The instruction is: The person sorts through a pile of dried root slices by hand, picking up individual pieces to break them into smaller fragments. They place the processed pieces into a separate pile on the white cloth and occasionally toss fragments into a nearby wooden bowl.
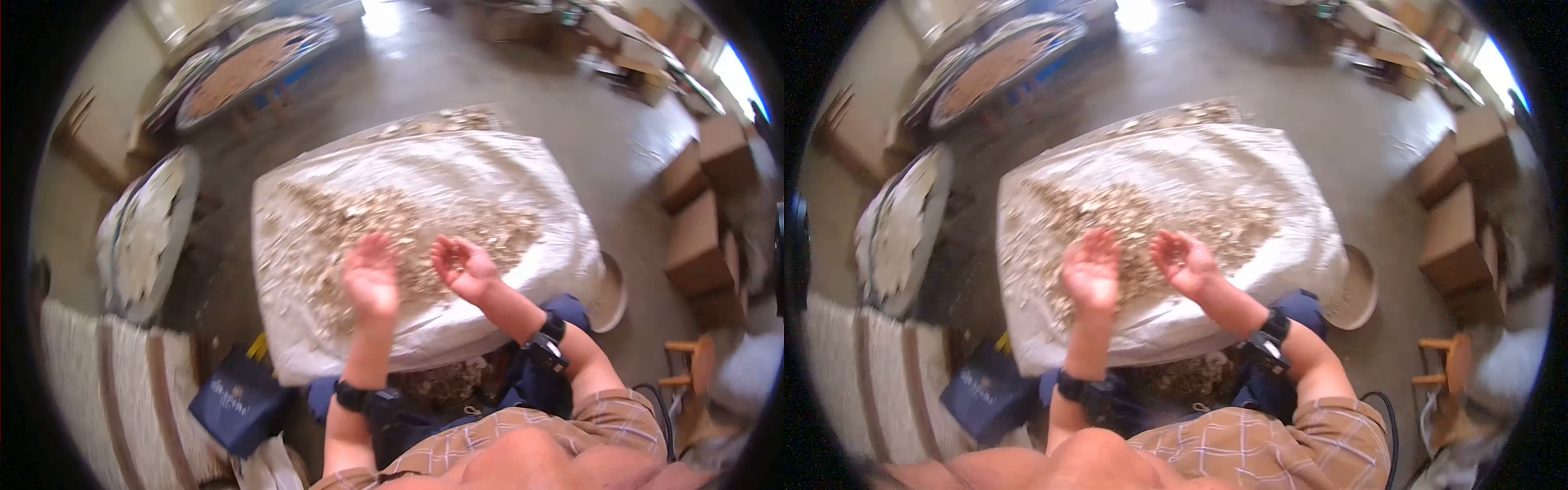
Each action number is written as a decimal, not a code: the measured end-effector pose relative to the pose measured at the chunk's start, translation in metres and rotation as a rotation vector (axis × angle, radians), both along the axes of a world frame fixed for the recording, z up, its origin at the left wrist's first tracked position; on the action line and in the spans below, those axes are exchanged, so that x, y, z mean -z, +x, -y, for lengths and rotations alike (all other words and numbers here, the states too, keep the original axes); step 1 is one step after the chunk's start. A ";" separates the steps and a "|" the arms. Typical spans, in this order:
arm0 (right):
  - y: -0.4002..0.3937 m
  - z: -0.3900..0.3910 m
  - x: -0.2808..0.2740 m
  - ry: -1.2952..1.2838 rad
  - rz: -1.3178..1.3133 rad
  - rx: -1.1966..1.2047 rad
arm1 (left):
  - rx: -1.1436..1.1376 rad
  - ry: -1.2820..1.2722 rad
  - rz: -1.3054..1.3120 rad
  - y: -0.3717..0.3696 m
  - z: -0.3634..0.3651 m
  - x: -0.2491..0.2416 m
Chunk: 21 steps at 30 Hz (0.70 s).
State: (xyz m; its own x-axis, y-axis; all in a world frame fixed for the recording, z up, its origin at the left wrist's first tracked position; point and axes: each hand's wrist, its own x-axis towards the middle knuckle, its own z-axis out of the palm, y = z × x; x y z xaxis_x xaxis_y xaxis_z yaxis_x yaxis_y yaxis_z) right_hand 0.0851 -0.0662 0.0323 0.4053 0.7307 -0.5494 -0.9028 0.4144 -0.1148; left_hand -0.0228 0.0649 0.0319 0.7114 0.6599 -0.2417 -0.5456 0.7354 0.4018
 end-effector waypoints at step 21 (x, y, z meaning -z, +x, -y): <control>0.167 0.313 0.045 -0.143 0.137 0.877 | 0.288 0.058 -0.356 0.001 0.022 0.024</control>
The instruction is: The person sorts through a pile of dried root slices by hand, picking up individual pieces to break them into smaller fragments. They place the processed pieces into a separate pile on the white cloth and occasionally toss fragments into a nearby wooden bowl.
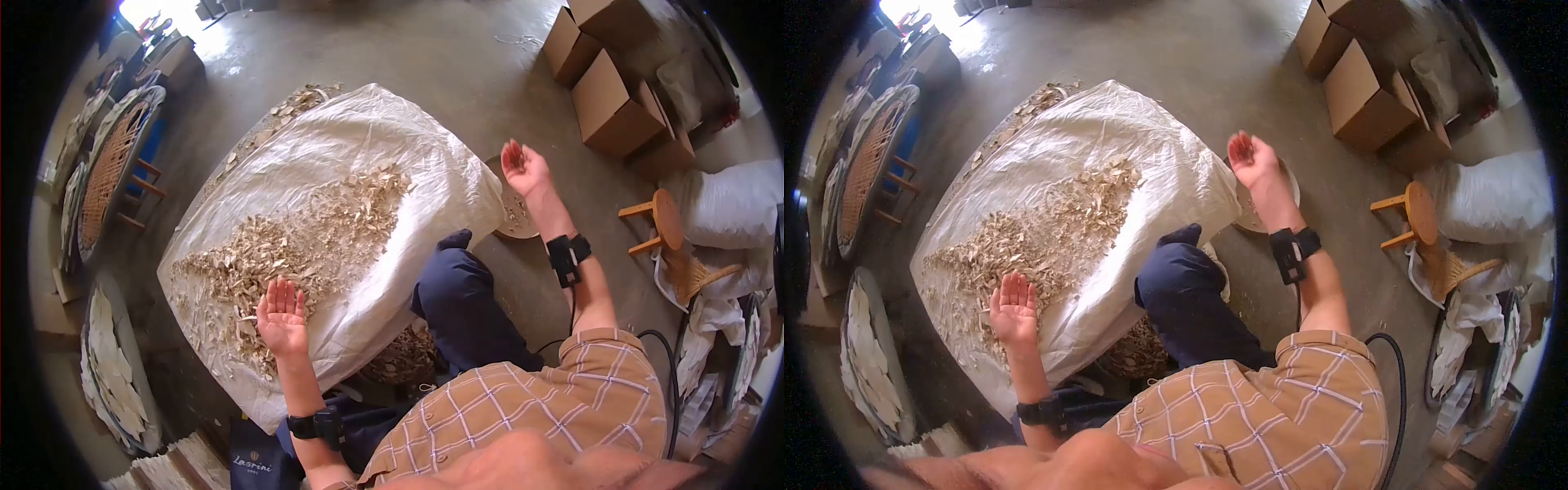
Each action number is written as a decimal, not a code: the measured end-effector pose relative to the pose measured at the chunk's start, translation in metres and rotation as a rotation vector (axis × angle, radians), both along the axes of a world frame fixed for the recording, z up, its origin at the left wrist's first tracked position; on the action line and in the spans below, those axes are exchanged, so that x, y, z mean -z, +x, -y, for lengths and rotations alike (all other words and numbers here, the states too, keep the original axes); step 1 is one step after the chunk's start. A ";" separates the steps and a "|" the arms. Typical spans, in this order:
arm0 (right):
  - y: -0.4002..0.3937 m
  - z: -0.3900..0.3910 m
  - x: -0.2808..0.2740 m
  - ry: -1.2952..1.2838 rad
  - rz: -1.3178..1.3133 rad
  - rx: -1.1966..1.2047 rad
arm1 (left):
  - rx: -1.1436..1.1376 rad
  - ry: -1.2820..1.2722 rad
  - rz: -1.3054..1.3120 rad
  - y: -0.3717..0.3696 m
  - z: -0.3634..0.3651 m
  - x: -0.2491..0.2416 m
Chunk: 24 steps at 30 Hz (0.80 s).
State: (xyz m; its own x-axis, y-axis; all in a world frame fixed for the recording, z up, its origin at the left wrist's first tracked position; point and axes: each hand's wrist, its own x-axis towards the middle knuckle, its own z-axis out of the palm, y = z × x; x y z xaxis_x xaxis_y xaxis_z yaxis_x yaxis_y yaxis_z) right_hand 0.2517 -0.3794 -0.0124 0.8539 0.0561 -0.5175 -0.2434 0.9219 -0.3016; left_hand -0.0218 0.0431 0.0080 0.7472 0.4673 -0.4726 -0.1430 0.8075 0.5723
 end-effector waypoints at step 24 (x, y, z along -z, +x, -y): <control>-0.039 0.128 0.105 -0.474 -0.278 0.097 | 0.147 0.093 -0.095 0.007 0.011 0.023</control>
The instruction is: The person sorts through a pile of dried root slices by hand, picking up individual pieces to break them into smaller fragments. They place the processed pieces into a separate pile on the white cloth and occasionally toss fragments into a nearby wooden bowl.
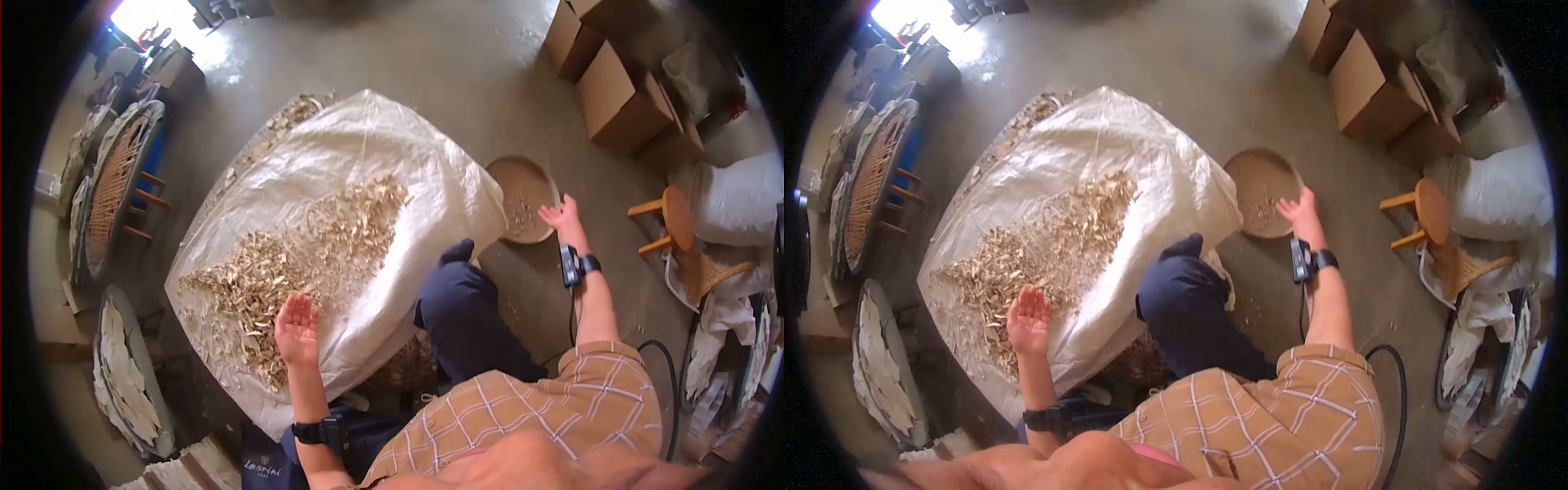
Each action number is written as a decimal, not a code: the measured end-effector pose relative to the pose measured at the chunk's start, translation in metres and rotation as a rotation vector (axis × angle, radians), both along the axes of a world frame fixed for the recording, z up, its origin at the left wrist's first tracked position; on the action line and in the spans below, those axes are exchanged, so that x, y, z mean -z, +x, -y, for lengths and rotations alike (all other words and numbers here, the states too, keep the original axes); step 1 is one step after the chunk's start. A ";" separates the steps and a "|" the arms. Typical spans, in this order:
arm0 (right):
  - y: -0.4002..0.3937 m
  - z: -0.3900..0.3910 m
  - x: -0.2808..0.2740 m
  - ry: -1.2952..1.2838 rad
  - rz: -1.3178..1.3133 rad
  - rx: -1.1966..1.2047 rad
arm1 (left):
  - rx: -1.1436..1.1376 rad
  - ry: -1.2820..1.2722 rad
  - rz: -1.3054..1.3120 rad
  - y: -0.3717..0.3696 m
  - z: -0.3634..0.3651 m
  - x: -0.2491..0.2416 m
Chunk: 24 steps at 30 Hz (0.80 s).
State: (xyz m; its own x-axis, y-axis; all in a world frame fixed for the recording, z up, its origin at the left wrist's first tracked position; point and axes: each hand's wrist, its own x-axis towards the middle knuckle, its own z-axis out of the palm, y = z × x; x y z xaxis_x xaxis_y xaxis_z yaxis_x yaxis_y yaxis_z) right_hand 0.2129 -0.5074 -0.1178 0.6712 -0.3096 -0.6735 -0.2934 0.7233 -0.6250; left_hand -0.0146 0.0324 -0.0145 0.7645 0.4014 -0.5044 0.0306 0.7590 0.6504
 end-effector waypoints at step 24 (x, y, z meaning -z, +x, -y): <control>-0.083 -0.381 -0.299 0.474 0.382 -1.028 | -0.137 -0.057 0.236 -0.029 -0.020 -0.051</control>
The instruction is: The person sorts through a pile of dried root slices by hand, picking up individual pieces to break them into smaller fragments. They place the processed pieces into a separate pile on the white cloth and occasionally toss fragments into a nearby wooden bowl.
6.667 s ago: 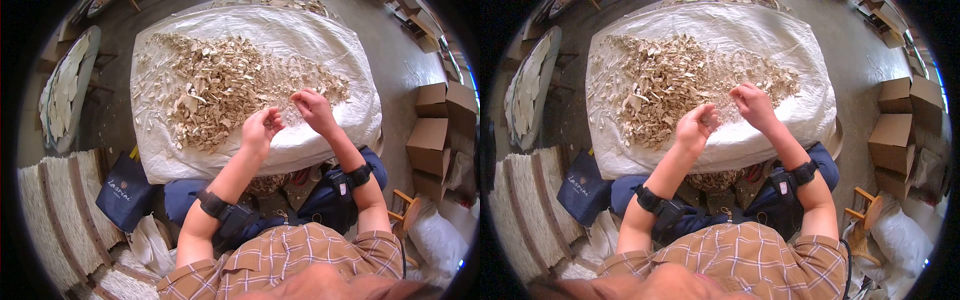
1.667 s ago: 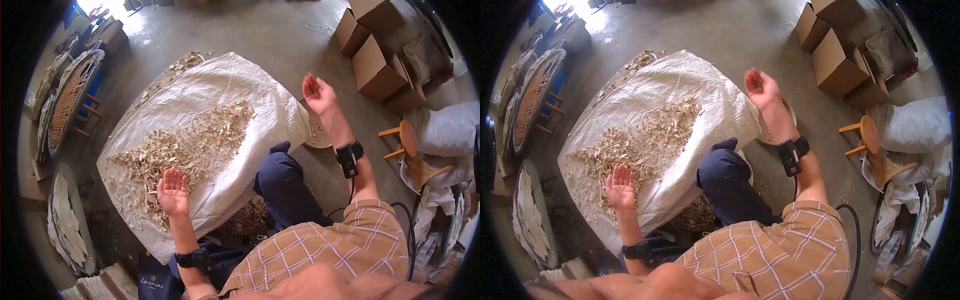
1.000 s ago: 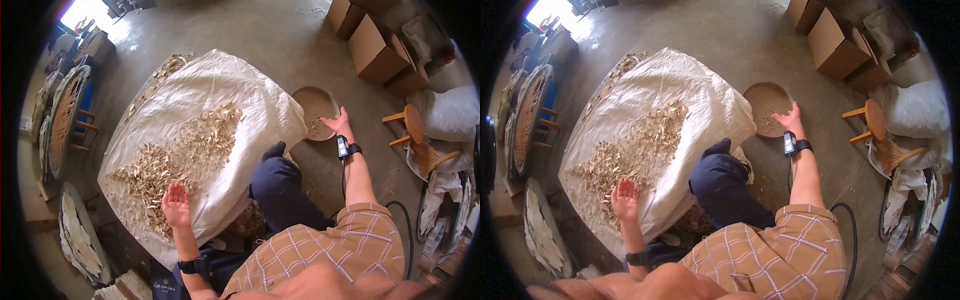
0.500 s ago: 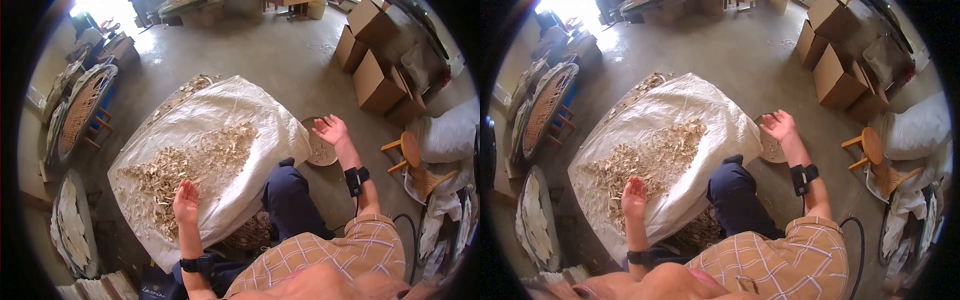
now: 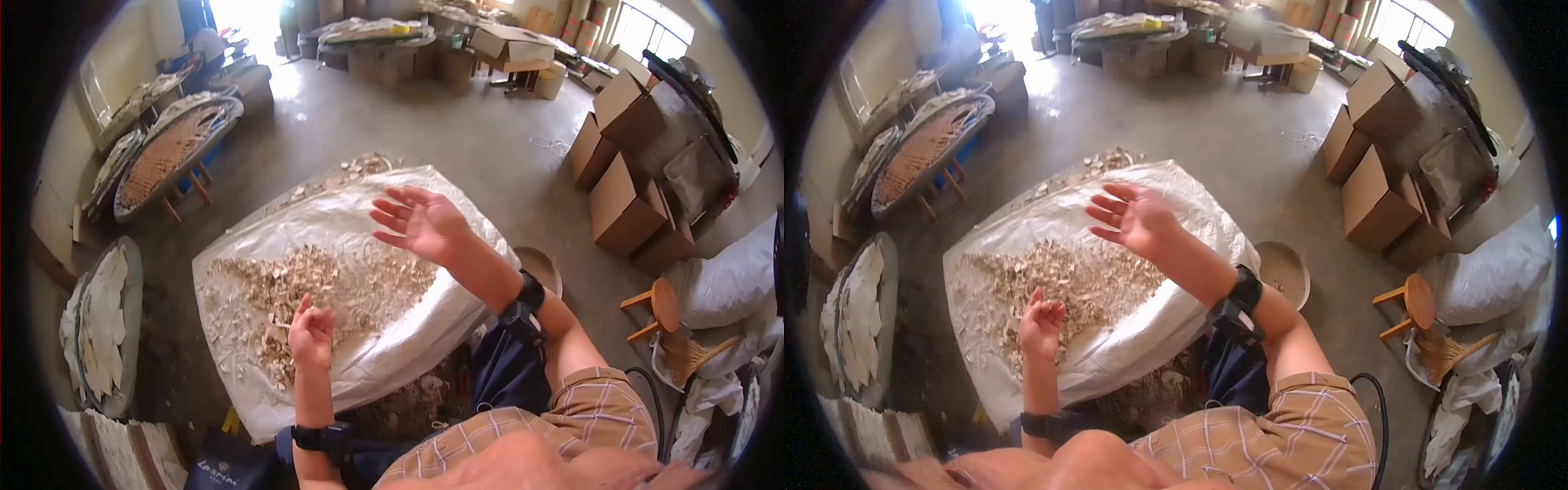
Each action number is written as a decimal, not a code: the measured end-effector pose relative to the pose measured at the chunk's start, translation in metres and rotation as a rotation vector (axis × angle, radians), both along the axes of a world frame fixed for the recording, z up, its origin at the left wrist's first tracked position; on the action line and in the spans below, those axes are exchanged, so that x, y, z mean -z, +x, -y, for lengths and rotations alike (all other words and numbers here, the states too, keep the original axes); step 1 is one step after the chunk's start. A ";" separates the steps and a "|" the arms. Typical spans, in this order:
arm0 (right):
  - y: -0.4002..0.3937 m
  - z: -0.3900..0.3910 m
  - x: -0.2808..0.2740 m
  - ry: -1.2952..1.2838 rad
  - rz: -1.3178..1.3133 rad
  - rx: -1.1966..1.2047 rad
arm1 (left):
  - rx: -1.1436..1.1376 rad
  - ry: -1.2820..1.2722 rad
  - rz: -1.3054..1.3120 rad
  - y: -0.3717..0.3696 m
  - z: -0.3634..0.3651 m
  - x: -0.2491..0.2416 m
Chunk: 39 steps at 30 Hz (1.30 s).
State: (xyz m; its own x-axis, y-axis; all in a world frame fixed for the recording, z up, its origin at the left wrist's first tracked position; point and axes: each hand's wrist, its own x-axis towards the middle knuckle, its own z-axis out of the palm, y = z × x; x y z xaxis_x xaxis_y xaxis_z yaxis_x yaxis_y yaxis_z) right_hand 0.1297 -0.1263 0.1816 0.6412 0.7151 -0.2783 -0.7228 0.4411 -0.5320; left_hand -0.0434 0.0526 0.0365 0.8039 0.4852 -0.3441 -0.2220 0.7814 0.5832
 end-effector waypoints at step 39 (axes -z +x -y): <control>0.045 -0.020 0.198 -1.401 2.159 -0.450 | -0.108 -0.070 0.012 -0.002 -0.010 -0.014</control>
State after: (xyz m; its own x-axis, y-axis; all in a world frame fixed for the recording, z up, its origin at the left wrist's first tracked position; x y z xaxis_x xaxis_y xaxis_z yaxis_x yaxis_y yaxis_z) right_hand 0.1743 -0.1062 -0.0167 0.4821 0.8761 -0.0014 0.8760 -0.4820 0.0164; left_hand -0.0453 0.0625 0.0504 0.7524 0.5443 -0.3710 -0.3138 0.7914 0.5246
